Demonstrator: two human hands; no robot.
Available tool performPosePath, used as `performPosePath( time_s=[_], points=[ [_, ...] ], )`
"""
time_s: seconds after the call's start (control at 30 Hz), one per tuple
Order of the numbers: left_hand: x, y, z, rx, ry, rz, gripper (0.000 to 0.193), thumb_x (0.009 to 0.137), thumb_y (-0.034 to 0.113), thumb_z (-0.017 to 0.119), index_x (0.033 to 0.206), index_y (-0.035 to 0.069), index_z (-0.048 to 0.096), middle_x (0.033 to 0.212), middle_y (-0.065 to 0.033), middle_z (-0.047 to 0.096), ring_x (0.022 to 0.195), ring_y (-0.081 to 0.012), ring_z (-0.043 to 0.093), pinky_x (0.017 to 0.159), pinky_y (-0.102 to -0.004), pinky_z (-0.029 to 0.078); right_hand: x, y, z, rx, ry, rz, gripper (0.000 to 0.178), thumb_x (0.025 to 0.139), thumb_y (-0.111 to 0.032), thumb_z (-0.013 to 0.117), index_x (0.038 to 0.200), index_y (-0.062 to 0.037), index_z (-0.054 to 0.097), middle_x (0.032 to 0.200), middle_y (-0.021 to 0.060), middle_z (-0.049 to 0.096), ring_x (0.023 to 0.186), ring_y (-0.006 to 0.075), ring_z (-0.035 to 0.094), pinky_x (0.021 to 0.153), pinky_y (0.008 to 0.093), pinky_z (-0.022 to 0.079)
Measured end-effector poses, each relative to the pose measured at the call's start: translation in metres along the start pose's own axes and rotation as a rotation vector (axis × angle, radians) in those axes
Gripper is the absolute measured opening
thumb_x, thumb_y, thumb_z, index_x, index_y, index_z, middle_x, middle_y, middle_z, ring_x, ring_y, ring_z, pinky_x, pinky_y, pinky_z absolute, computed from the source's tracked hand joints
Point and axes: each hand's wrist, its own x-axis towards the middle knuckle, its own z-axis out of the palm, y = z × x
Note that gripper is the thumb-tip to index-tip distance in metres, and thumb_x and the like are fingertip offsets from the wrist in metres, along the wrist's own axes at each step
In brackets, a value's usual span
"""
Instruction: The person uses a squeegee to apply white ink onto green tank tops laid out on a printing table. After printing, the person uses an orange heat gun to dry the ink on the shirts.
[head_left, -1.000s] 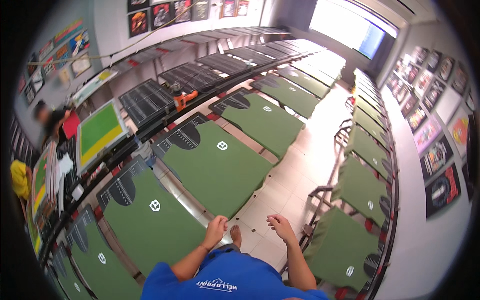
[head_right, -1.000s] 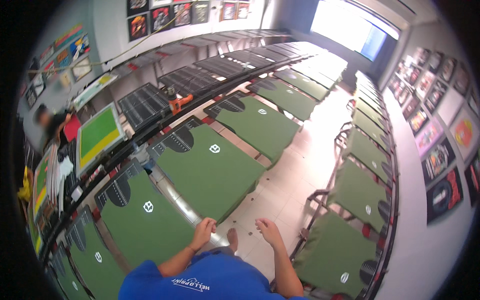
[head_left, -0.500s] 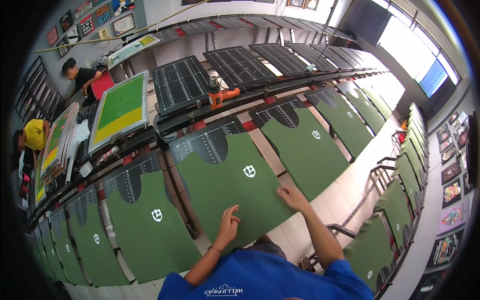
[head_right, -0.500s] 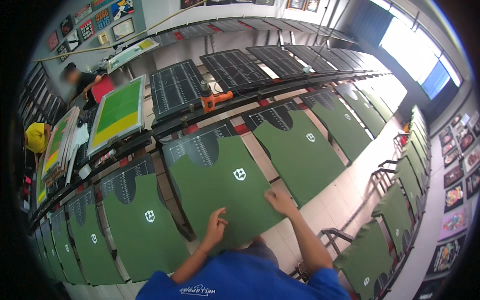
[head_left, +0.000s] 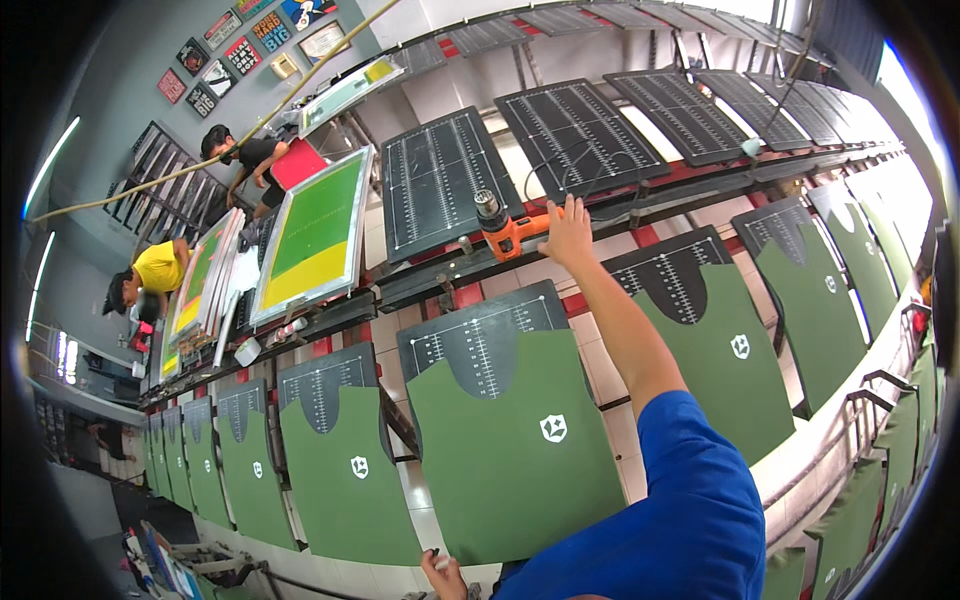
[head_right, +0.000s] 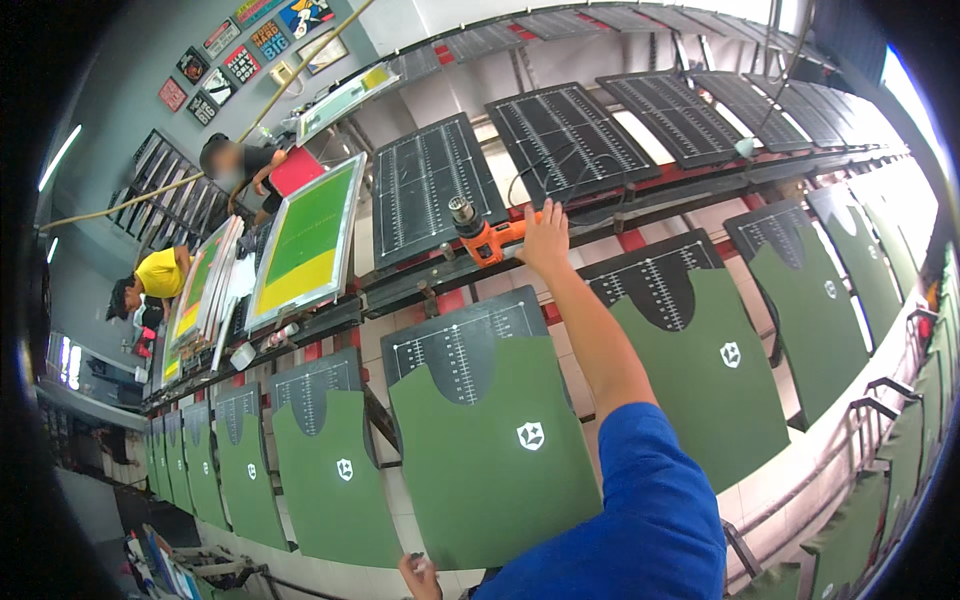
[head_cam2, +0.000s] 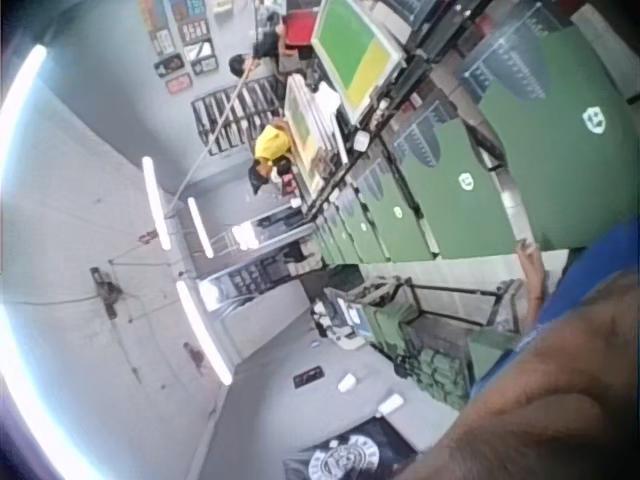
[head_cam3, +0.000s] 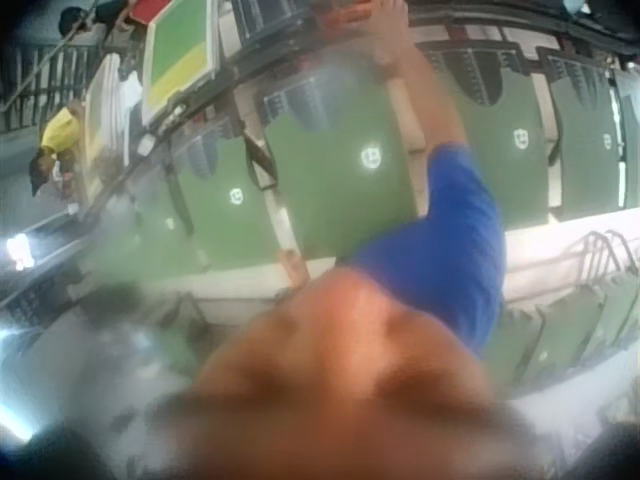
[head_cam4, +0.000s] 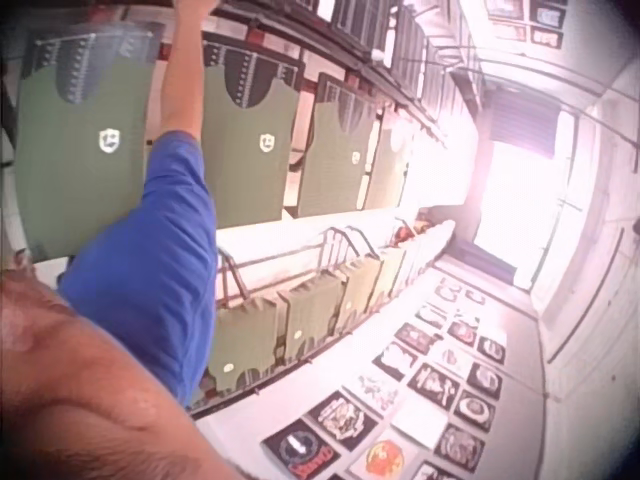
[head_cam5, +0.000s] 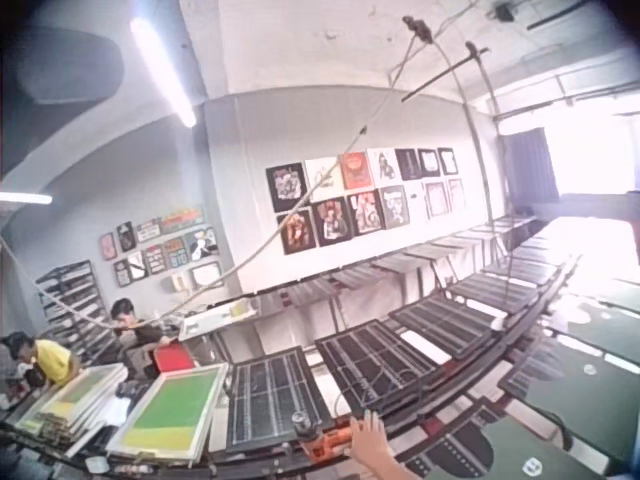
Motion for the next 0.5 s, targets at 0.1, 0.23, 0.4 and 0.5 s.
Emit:
performPosePath(
  time_s=[0.1,0.23,0.4,0.5],
  points=[
    [-0.028,-0.003,-0.007,0.141,-0.020,-0.134,0.056,0.089,0.047,0.061,0.122,0.002,0.055,0.103,-0.0114,0.060,0.091,-0.0190,0.055,0.083,-0.0358,0.046,0.037,0.010,0.019,-0.163,-0.134,-0.009,0.088,0.070,-0.040,0.079,0.144,-0.0156,0.038,0.151,0.0245,0.029,0.141,0.0400,0.027,0.114,0.0517,0.021],
    [-0.043,0.003,-0.015,0.209,-0.049,-0.271,0.048,0.091,0.039,0.059,0.120,0.001,0.055,0.101,-0.0102,0.059,0.088,-0.0175,0.055,0.079,-0.0335,0.046,0.060,0.018,0.034,-0.177,-0.231,-0.063,0.064,0.070,-0.038,0.079,0.128,-0.0208,0.056,0.138,0.0152,0.044,0.131,0.0315,0.041,0.109,0.0501,0.029],
    [-0.025,0.006,-0.022,0.242,-0.090,-0.245,0.038,0.092,0.029,0.058,0.118,0.001,0.054,0.099,-0.0087,0.058,0.084,-0.0156,0.055,0.075,-0.0307,0.047,0.055,0.041,0.024,-0.080,0.011,-0.308,0.037,0.066,-0.031,0.078,0.099,-0.0160,0.068,0.107,0.0057,0.055,0.104,0.0235,0.057,0.090,0.0430,0.040],
    [-0.002,0.004,-0.026,0.220,-0.133,-0.177,0.033,0.093,0.023,0.057,0.116,0.000,0.054,0.097,-0.0078,0.058,0.082,-0.0145,0.055,0.072,-0.0290,0.047,0.048,0.050,-0.031,0.004,0.119,-0.397,0.036,0.064,-0.028,0.078,0.095,-0.0123,0.067,0.103,0.0061,0.056,0.095,0.0256,0.060,0.083,0.0419,0.043]
  ],
)
